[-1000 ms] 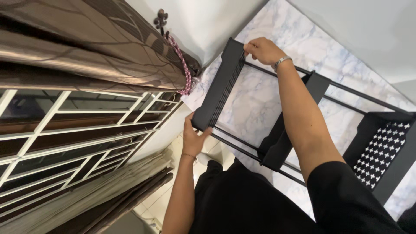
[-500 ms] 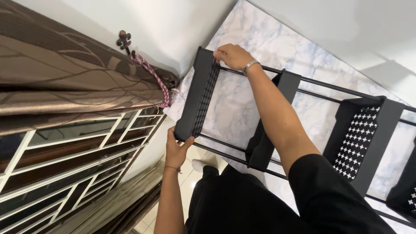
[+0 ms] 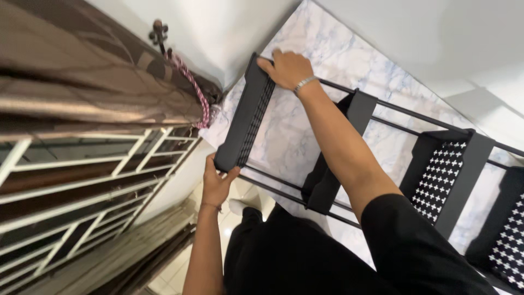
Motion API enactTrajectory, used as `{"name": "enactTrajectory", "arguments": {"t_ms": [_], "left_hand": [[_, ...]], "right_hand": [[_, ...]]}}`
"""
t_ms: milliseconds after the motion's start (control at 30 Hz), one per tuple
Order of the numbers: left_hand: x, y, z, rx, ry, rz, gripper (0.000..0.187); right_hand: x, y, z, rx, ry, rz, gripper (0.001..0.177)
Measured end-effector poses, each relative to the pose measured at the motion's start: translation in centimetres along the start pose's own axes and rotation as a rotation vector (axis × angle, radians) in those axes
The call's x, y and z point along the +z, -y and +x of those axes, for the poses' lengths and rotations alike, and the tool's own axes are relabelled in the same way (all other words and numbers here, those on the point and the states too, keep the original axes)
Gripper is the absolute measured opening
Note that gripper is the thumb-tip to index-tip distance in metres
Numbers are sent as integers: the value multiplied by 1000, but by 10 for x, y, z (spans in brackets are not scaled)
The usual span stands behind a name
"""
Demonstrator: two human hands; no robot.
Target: The person assembles a black three-tier rolling cart by inserting plastic baskets into the frame and attaching caster wheels to the base. The cart is placed on a marble-patterned surface near a window with curtains.
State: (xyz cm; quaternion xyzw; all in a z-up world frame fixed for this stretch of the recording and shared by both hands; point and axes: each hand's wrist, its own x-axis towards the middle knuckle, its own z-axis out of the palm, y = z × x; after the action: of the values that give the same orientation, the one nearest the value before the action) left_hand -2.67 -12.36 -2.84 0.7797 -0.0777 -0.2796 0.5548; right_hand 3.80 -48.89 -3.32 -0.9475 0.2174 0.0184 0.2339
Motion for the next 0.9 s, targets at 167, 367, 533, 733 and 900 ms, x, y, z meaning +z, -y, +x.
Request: {"name": "enactTrajectory", "arguments": {"t_ms": [167,367,533,733,900], "left_hand": [[1,-8,-3,-45,1,-18,61],[1,-7,-5,-71,-10,59,61],[0,-11,-3,-38,2,47,60],[-1,-10,-4,-21,7,20,58],[-1,-7,-1,7,-13,15,59]], "right_hand": [[13,31,9,121,-75,38,86],[20,36,24,264,36,124,79],[27,43,35,235,12,34,76],[37,41,33,172,-78,20,78],[40,38,37,137,-149,32,77]]}}
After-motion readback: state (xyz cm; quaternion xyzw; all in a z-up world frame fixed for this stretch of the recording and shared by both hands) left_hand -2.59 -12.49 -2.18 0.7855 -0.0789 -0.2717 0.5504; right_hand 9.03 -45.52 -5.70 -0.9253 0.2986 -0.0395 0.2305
